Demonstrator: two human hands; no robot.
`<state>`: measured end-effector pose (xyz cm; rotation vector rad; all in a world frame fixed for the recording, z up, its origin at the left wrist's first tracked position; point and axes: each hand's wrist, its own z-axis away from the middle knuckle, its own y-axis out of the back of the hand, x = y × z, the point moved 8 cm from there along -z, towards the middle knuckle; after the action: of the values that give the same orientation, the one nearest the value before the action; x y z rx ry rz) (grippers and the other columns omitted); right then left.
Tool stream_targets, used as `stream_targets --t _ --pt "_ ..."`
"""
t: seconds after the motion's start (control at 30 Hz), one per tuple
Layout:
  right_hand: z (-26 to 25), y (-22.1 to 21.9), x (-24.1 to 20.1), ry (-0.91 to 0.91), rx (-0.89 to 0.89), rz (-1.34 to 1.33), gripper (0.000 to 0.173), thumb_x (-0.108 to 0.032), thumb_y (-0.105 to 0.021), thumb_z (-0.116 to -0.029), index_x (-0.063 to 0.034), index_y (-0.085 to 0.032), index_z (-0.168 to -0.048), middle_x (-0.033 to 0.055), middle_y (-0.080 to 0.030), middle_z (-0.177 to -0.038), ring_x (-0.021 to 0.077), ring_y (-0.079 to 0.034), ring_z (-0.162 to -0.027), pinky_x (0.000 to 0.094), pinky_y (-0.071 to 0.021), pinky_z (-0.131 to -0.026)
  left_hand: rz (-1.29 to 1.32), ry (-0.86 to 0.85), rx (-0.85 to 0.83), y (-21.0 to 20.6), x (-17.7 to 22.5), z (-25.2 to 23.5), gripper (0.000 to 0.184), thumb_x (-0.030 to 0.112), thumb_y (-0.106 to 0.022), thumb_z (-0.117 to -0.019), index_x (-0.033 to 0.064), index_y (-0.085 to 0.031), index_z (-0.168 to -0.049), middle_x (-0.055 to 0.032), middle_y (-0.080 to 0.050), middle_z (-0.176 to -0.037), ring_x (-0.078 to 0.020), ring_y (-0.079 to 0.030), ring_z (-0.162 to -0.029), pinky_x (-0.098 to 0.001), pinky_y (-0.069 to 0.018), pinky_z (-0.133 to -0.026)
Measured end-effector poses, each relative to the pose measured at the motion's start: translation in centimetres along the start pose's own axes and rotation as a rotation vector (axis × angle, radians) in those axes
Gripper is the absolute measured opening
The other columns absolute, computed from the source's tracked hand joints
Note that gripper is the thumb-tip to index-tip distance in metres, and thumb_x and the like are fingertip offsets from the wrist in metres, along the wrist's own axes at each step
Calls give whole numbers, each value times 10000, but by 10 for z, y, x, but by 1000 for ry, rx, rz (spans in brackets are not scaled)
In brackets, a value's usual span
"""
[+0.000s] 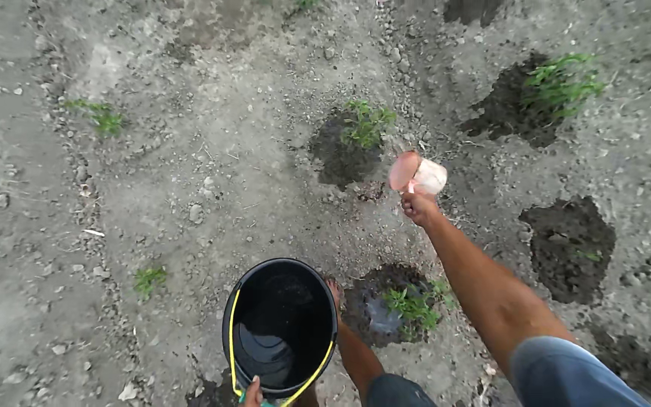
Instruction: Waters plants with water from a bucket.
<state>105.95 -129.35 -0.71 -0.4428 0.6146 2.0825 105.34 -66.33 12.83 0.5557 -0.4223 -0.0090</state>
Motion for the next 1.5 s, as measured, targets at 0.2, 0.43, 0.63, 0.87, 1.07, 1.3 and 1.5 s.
stream_targets --t 0.2,0.43,0.63,0.87,1.07,1.3,1.5 --pt "20 11 7 75 60 391 258 -64 -593 -982 -6 -547 -1229 35 -502 -752 106 -431 -519 279 -400 -481 49 -19 103 -3 24 15 224 149 -606 -983 129 -475 -803 41 -396 -612 -95 -422 -484 -291 -463 -471" --pt "119 6 77 -32 -490 3 153 -99 -375 -1068 -124 -481 -1176 -78 -493 -629 -27 -365 -403 129 -313 -357 -10 -169 55 11 85 16 217 131 -642 -981 -53 -622 -1094 -100 -584 -910 -151 -548 -812 -353 -488 -751" --pt "264 -100 126 508 -951 1241 344 -187 -631 -988 -70 -697 -1304 165 -738 -1031 272 -702 -874 474 -575 -836 -111 -253 -16 41 137 17 241 123 -670 -960 -89 -626 -1068 -176 -599 -1082 -203 -565 -948 -381 -485 -845" --pt "319 -324 193 1170 -1140 2003 577 35 -438 -1016 -161 -445 -1558 351 -537 -1372 576 -578 -1173 689 -500 -886 -283 -438 -29 88 178 29 260 173 -664 -931 -15 -716 -758 -199 -615 -1195 -231 -608 -1011 -399 -510 -855" --pt "329 -388 266 714 -1278 2053 546 -209 -548 -1020 -225 -459 -1558 278 -650 -1274 478 -648 -1134 674 -494 -967 -102 -322 0 136 184 -39 251 199 -662 -943 5 -739 -803 -164 -625 -1186 -215 -600 -1050 -382 -502 -895" --pt "348 -396 342 -528 -1364 1313 321 -124 -500 -979 -108 -548 -1296 -83 -513 -653 -18 -360 -422 154 -310 -373 6 -33 -50 179 117 -112 275 234 -625 -987 -8 -726 -904 -170 -612 -1221 -255 -619 -1049 -443 -517 -919" --pt "353 -411 361 -675 -1430 1088 247 -214 -650 -849 -180 -629 -1093 -85 -567 -671 -24 -411 -415 140 -345 -363 203 164 223 231 11 -155 292 198 -634 -995 -85 -666 -1059 -220 -639 -1104 -266 -636 -921 -449 -532 -845"
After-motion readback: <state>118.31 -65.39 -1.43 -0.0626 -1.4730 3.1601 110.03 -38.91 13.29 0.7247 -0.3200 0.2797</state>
